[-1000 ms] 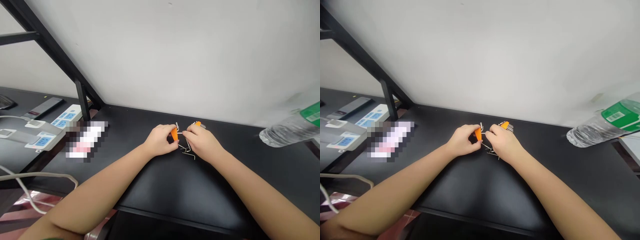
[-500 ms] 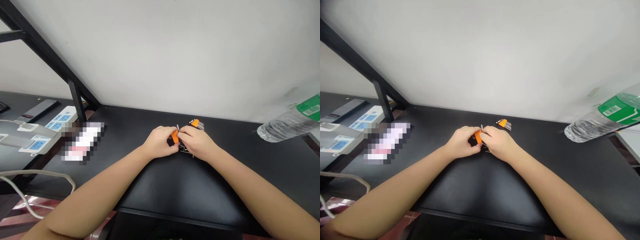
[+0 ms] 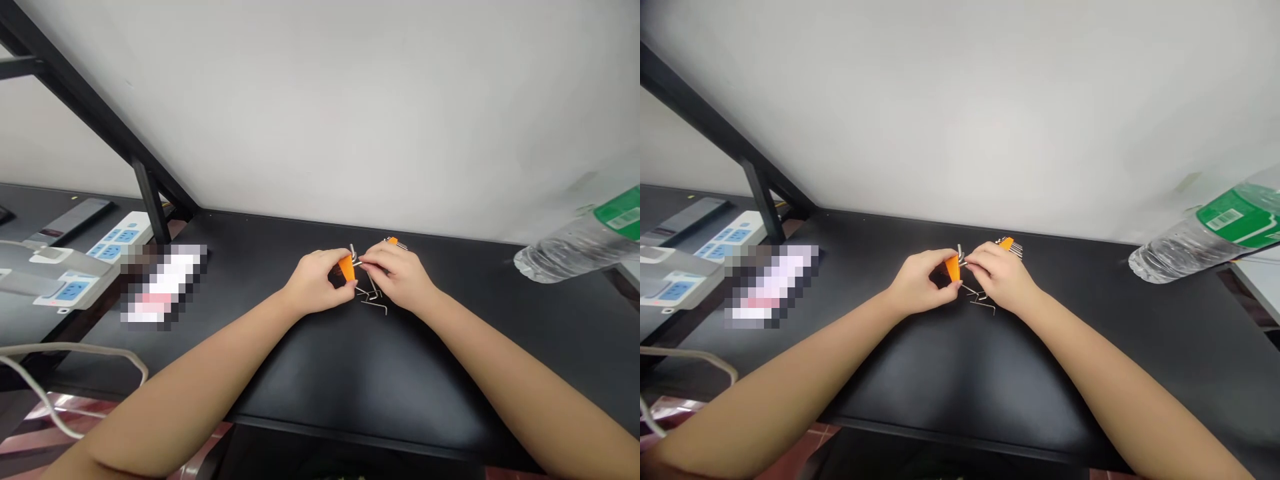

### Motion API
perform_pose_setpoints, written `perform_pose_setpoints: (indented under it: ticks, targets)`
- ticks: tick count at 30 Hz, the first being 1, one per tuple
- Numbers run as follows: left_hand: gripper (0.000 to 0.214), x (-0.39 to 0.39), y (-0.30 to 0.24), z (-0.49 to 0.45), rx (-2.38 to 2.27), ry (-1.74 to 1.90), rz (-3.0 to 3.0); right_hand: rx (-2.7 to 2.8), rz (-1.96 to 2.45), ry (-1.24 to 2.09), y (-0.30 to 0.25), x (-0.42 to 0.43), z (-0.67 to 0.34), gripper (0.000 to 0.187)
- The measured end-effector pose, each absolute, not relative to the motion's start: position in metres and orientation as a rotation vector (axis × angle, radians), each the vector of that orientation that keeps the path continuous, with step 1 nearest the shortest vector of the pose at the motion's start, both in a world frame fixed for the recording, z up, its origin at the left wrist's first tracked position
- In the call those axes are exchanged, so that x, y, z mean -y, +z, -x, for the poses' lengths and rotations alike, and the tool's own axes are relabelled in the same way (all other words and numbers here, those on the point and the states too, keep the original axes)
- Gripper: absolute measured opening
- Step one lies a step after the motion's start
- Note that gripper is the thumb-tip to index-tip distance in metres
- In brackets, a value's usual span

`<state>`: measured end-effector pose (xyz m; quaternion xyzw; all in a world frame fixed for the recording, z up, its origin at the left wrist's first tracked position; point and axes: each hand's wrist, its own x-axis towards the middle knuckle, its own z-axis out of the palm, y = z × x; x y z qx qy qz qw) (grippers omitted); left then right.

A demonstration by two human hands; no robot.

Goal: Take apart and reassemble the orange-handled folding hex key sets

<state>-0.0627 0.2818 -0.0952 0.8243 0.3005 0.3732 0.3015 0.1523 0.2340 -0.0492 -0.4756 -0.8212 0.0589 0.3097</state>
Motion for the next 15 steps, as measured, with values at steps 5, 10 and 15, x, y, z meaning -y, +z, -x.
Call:
perform_pose_setpoints:
  ticks: [5,10,15]
  targets:
    - [0.031,-0.282,-0.094,0.063,-0.759,0.993,-2.179,2.107,1.249,0.204,-0.058,-0.233,-0.15,0.019]
    - [0.033,-0.282,-0.096,0.062,-0.763,0.973,-2.199,2.306,1.299,-0.073,-0.064,-0.226,-0.15,0.024]
    - [0.039,-0.282,-0.097,0.061,-0.796,0.994,-2.249,2.367,1.66,-0.11,-0.054,-0.232,-0.156,0.02]
